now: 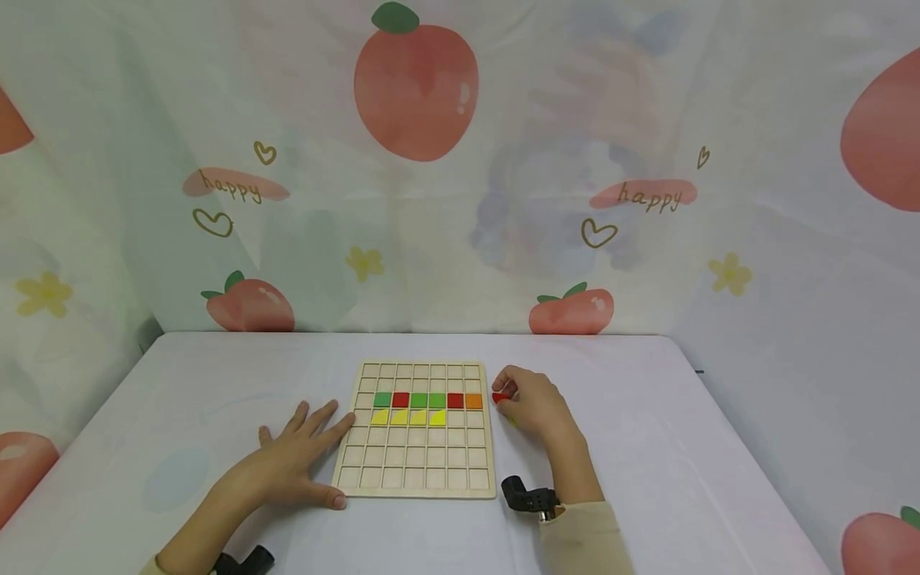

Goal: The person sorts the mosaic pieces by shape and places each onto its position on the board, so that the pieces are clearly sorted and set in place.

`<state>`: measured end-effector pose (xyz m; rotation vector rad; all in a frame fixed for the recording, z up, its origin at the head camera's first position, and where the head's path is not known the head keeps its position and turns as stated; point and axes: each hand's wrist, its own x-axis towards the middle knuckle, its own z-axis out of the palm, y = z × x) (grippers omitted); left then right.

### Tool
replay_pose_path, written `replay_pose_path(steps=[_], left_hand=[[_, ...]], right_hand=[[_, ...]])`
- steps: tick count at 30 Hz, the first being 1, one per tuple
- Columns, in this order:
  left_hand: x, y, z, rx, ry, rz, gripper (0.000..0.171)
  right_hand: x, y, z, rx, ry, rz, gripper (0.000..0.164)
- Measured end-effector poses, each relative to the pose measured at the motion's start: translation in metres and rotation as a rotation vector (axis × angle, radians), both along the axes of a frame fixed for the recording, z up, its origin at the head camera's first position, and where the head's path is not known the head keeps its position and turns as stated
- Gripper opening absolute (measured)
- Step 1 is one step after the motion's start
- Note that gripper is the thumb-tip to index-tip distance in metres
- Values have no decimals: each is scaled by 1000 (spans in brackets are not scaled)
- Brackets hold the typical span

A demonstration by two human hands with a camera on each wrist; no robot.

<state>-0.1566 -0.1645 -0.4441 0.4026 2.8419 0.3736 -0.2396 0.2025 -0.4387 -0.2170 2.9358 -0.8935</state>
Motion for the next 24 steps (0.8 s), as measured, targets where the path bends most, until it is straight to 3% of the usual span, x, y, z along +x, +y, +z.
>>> replay_pose_path(steps=[24], left_hand=[[-1,1,-1,-7,4,7,117]], right_hand=[[1,-2,8,-72,33,20,18]])
